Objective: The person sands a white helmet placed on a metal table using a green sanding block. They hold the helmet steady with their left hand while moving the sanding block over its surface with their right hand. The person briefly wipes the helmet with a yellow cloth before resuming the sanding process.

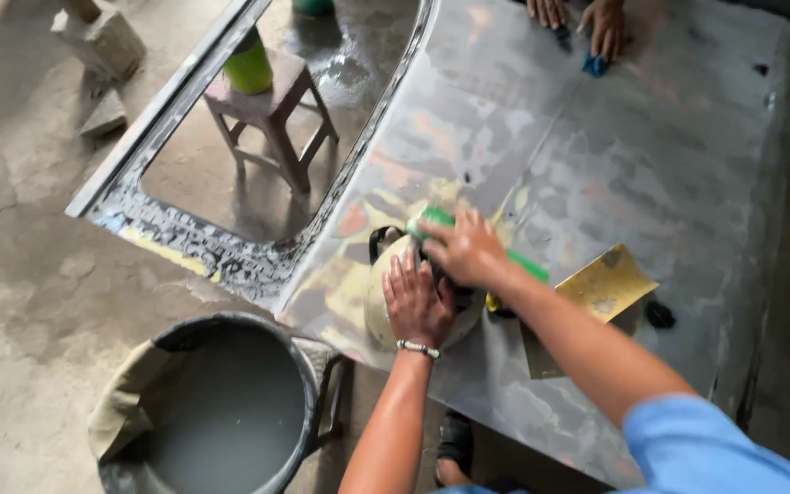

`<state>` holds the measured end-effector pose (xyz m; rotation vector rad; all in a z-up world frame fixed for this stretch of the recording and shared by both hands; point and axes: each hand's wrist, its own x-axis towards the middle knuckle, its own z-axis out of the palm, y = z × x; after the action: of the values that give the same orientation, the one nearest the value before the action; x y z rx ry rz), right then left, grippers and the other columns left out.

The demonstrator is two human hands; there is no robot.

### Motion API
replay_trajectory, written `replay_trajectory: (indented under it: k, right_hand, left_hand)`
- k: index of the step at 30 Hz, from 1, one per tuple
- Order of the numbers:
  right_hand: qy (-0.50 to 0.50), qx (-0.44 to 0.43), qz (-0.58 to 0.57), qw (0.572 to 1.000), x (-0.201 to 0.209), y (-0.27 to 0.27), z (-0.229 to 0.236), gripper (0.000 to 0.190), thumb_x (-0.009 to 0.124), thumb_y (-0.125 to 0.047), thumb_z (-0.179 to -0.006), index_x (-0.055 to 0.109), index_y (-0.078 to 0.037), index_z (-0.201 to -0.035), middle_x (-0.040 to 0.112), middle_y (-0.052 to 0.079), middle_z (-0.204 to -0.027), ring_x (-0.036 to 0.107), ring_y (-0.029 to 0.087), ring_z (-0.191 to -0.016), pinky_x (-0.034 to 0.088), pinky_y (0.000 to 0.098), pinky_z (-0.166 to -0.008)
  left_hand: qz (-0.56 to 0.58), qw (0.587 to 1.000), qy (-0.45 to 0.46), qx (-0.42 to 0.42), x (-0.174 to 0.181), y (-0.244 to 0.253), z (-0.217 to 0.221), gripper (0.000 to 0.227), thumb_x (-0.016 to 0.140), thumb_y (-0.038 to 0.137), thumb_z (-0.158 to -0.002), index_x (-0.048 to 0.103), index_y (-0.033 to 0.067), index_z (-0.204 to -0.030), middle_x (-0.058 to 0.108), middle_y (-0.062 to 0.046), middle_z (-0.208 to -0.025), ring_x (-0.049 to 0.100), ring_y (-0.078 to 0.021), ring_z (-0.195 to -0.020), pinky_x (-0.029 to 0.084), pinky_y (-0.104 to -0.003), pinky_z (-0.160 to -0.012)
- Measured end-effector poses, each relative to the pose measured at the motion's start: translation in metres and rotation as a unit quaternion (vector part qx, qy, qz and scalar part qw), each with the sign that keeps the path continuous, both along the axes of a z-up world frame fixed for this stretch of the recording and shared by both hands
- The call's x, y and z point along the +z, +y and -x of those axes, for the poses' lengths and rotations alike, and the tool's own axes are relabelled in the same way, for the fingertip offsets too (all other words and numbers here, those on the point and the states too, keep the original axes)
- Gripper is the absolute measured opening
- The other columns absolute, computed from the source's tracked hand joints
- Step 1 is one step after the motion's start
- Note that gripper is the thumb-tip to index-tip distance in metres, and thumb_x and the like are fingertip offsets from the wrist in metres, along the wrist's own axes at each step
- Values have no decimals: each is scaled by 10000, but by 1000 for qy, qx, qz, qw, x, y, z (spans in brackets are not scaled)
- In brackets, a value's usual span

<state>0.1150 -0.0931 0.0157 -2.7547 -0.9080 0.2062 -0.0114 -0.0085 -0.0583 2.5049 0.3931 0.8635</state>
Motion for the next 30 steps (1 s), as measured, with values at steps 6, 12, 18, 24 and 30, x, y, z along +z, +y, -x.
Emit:
replay_trajectory:
  k: [6, 12, 18, 24, 30]
  right_hand:
    - [-39, -17, 95, 995, -12, -14, -28, 492, 573, -461, -962, 575, -372, -1445, 514, 250, -1380, 461, 450, -1293, 403, 585, -1027]
    - [18, -15, 39, 999, 17, -35, -6, 498, 568, -479, -976, 567, -358, -1459, 559, 222, -1296, 505, 433, -1231, 422, 560, -1038]
    - [20, 8, -3, 1000, 18, -15, -14, 495, 595, -460, -959, 574, -369, -1445, 499, 271, -1387, 454, 463, -1281, 387, 590, -1039]
    - [-64, 49, -24, 996, 12, -22, 8, 498, 656, -431, -899, 627, -341, -1388, 515, 288, -1326, 467, 487, -1228, 392, 596, -1006]
    - [16, -91, -1, 996, 13, -3, -10, 476, 601, -436, -996, 578, -363, -1466, 538, 255, -1328, 489, 469, -1262, 426, 586, -1052]
  left_hand:
    - [-13, 1000, 7, -22, 11, -8, 8, 430, 628, 318, -927, 589, 76, -1280, 507, -187, -1513, 417, -424, -1459, 293, -590, -1207]
    - [16, 998, 14, -62, 16, -10, 14, 420, 650, 332, -879, 609, 134, -1248, 525, -147, -1503, 457, -409, -1421, 320, -584, -1184]
    - [31, 996, -2, -83, 34, -2, 11, 599, 731, 496, -839, 587, 87, -1252, 501, -185, -1465, 424, -439, -1395, 308, -613, -1143]
    - [24, 997, 25, -75, 25, 1, 4, 632, 732, 489, -795, 609, 132, -1302, 505, -159, -1489, 438, -407, -1405, 320, -594, -1150]
    - [28, 996, -14, -80, 26, 3, 7, 529, 719, 474, -862, 598, 117, -1233, 503, -179, -1443, 438, -426, -1397, 318, -606, -1146]
